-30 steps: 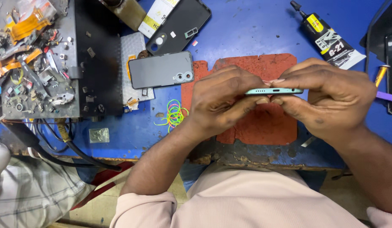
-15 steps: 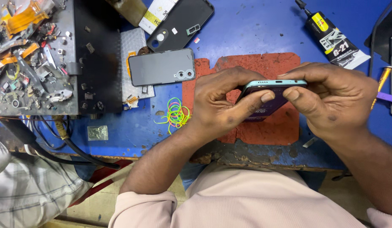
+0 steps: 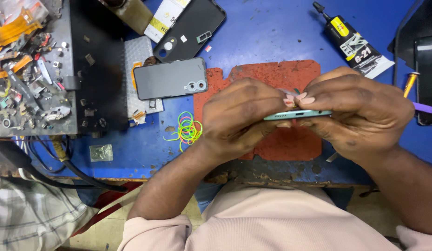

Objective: The person applies adhesive to the edges of a smartphone chassis and reassembles the device. They then secure the phone using multiple rubber bands and test the screen functionality. Finally, they handle a second smartphone, removing its back cover and inspecting the internal components.

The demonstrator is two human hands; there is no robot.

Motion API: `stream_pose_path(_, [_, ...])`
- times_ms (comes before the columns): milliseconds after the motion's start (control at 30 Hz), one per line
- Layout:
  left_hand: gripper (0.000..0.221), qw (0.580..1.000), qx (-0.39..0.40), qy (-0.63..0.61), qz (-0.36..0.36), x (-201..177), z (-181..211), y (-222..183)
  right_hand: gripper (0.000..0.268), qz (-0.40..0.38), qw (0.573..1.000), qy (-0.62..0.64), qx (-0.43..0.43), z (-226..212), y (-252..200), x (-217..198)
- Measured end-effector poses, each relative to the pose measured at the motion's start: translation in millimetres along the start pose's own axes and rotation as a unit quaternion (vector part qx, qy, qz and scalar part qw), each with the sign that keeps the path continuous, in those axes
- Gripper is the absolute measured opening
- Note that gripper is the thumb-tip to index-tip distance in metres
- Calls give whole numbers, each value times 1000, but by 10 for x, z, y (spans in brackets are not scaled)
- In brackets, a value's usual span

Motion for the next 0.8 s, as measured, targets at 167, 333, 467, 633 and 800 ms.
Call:
stream_pose_path(167, [33, 999, 20, 28, -11, 3, -15, -20, 23, 2, 1000, -23, -16, -6, -1, -32])
stream_pose_path(333, [32, 999, 25, 32, -13, 6, -15, -29, 24, 2, 997, -66, -33, -44, 7, -34])
stream_pose_path(467, [29, 997, 39, 59, -17, -13, 16, -30, 24, 3, 996, -72, -49, -70, 39, -16])
stream_pose_path(633, [21, 986, 93, 133, -25, -34, 75, -3, 33, 39, 988, -127, -79, -172, 68, 23])
stream_pose_path(800, [17, 974, 135, 174, -53, -64, 195, 12, 32, 41, 971, -216, -90, -202, 56, -8])
Point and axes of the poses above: each hand's wrist, its own y-axis towards the middle knuckle, its own x-axis out of the palm, z = x × y, the point moved 3 cm from there along y, towards the middle knuckle, and after that the axes turned 10 degrees about x, right-handed, at the moved point
